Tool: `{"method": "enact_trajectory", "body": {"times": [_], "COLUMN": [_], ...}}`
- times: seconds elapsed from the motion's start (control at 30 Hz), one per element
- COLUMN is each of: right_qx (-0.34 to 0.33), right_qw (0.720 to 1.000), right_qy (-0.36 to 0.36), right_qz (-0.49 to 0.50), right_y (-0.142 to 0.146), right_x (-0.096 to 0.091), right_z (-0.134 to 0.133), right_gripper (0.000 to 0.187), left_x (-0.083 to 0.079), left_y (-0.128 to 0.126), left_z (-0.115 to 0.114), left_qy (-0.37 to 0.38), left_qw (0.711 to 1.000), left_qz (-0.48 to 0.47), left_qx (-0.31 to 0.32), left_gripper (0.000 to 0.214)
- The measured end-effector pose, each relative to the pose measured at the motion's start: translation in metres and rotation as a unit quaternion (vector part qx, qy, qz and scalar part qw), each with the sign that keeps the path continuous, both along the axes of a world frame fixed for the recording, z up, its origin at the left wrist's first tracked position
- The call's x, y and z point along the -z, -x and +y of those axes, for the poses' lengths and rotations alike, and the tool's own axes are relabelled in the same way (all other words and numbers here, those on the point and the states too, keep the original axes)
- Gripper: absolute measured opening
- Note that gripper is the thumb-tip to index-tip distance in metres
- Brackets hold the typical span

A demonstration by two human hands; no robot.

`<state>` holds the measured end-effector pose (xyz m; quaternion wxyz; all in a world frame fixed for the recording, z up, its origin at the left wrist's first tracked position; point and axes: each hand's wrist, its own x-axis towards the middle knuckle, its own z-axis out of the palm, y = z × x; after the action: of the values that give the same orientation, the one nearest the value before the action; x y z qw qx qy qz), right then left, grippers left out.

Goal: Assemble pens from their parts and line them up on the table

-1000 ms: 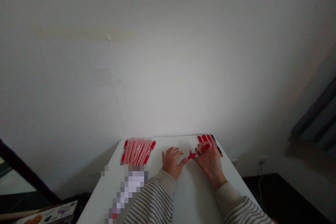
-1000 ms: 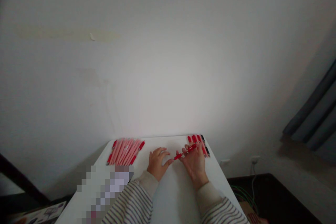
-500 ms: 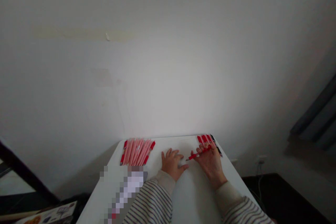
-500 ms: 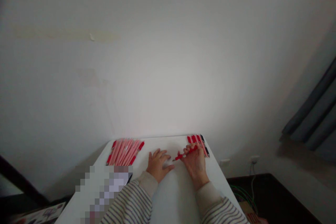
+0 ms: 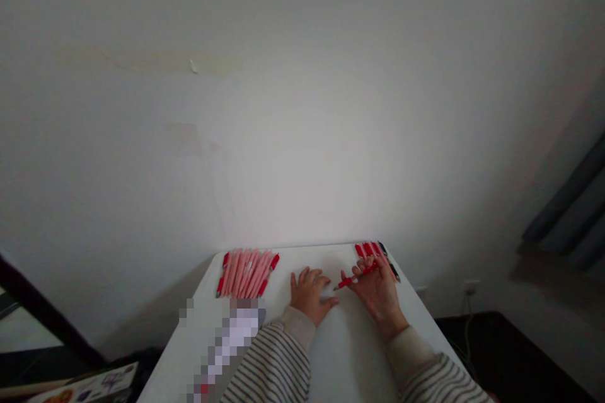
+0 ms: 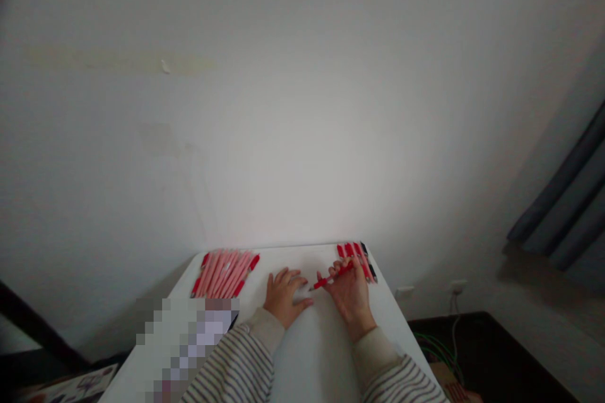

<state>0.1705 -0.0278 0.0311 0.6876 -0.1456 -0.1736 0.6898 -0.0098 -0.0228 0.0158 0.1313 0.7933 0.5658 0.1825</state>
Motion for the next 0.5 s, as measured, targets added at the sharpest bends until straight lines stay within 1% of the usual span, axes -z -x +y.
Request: {"method": "enact_trajectory", "body": {"times": [0.1,0.33,0.5], "right_qx": [0.0,-0.005,0.009], "right_qw": [1.0,1.0,1.0], "right_qy": [0.005,0.014,0.015], "right_qz": [0.004,-0.001,-0.008], "right_y": [0.0,-0.0001,-0.0001], "right_x": [0.0006,-0.0028,-0.0019], "right_z": [0.0006,-0.0016,-0.0025], "right_gripper": [0.023,0.029,0.027], "left_x": [0.0024,0.0035,0.0037], "left_y": [0.0007,0.0012,0.0013], "left_z": [0.0012,0.0017,0.0017], "left_qy": [-0.004,-0.004,-0.005], "left_qw": [1.0,1.0,1.0], "left_qz": [0.001,-0.007,-0.007], "left_qx": [0.0,0.002,0.004], "left_gripper": [0.05,0.05,0.05]}}
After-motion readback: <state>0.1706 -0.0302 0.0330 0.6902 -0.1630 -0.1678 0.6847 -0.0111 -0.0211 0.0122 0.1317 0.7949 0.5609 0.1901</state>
